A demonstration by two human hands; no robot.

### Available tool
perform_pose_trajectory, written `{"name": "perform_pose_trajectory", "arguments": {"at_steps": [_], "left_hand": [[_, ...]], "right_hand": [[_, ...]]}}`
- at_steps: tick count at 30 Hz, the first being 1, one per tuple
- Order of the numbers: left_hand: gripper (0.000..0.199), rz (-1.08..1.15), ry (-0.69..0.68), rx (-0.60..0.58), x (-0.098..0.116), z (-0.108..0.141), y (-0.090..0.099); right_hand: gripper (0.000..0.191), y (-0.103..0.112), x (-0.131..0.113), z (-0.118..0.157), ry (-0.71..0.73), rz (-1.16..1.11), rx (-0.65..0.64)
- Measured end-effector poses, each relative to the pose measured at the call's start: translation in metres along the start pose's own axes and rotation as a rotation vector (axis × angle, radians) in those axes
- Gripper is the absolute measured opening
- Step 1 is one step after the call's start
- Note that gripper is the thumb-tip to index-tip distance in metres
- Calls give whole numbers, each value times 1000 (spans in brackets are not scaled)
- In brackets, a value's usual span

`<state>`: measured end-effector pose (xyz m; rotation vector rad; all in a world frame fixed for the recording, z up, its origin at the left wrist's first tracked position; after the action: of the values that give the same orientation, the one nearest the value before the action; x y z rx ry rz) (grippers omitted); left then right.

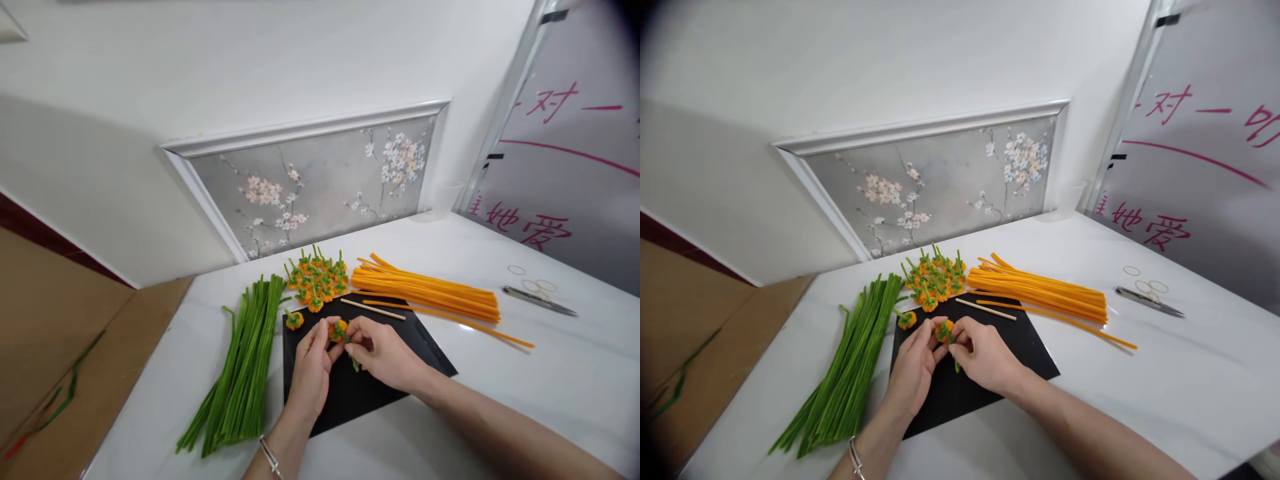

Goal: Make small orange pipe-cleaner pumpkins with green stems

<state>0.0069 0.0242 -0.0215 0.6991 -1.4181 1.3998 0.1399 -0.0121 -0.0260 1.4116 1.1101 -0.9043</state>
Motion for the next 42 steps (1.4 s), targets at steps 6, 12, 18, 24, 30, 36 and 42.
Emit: {"name": "perform_pose_trajectory", "arguments": {"at_steps": [6,12,18,24,30,36,42], "left_hand": [[22,-138,4,-26,3,-1,2],[22,-99,23,-47,3,0,-1],[23,31,107,-55,3,2,0],[21,117,199,-56,2,3,1],[25,18,124,-41,2,3,-2],[26,-52,77,-12,-6,6,-7],[23,-55,63,-38,-7,9,-9]], "right_hand": [[18,2,4,-1,-116,-266,-64],[37,7,1,-3,-286,-543,-84],[37,12,4,-4,-212,-533,-93],[20,18,1,-3,-25,-317,-118],[13,16,-3,1,152,159,-13],[15,11,-4,3,278,467,123],[21,13,-10,6,492,741,270]]}}
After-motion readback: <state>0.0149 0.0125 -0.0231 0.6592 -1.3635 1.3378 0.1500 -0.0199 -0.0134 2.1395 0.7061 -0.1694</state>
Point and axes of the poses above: each hand's wrist, its own z-axis away from the middle knuckle, its own y-axis out of the back of the hand, x = y × z, the point moved 2 cm from there along -z, towards the middle knuckle, and after that the axes turned 1 degree about z, right-handed, at the moved point
